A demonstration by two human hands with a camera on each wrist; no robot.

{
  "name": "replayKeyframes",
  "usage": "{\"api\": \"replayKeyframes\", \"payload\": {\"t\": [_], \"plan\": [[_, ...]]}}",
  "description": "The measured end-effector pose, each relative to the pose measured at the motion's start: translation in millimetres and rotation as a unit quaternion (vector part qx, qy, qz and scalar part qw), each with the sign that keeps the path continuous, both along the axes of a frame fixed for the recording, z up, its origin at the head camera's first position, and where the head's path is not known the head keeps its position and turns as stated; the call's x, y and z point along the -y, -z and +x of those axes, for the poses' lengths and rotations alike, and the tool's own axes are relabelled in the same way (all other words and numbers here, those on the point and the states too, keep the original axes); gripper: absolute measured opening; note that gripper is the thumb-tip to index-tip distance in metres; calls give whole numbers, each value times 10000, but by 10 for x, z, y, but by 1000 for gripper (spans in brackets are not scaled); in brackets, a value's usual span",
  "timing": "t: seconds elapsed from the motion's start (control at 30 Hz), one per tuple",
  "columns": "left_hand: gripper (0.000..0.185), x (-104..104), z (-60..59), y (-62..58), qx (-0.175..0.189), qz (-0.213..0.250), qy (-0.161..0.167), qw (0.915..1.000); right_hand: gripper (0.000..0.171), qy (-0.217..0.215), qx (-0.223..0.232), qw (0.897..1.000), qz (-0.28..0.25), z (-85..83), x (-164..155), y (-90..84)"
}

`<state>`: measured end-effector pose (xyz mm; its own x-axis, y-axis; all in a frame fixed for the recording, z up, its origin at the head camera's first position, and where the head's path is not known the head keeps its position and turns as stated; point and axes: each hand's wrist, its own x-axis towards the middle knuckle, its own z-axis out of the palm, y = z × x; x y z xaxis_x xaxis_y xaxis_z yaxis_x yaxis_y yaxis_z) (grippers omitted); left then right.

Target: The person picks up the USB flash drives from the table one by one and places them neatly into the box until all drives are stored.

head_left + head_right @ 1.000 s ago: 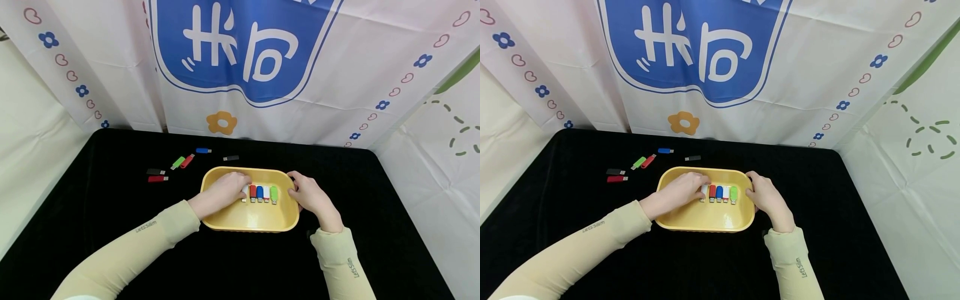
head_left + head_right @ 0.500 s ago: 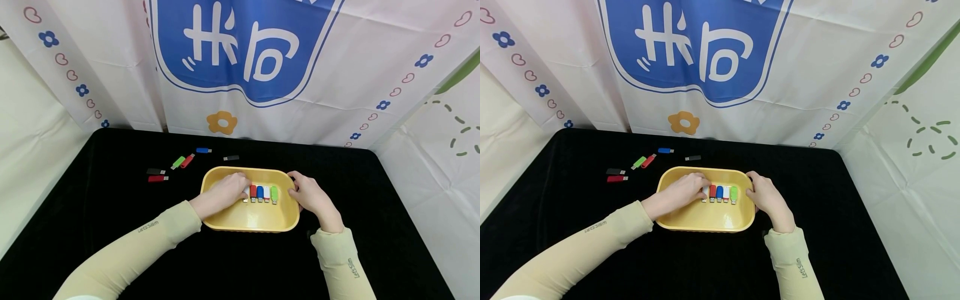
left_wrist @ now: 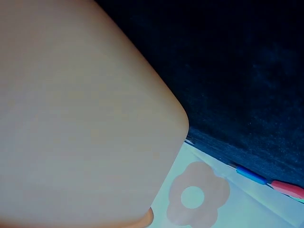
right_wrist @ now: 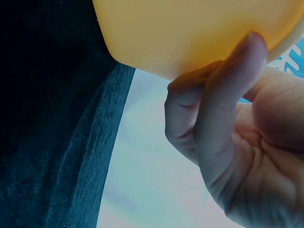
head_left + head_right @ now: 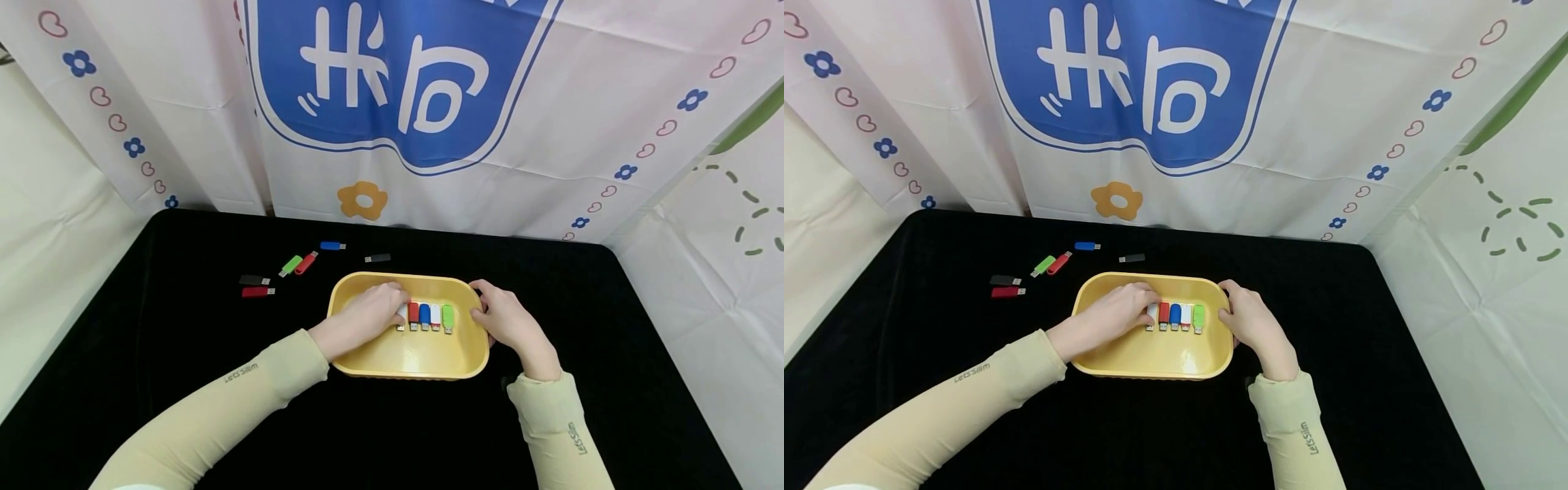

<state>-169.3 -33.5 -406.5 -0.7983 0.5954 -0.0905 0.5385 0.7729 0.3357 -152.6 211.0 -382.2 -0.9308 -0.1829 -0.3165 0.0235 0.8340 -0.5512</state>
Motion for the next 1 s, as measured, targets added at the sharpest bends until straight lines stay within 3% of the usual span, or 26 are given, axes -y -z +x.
{"api": "replayKeyframes", "payload": {"t": [0.47,0.77,1.0], "plan": [[31,65,28,-94,-252,306,-121,9991,47,-14,-51,10000,-12,8,-3,-6],[30,214,81,-244,-187,775,-728,9942,47,-31,-64,10000,-17,13,0,-7],[25,385,127,-325,-428,1111,-1109,9867,47,-38,-95,9999,-17,16,-1,0]]}}
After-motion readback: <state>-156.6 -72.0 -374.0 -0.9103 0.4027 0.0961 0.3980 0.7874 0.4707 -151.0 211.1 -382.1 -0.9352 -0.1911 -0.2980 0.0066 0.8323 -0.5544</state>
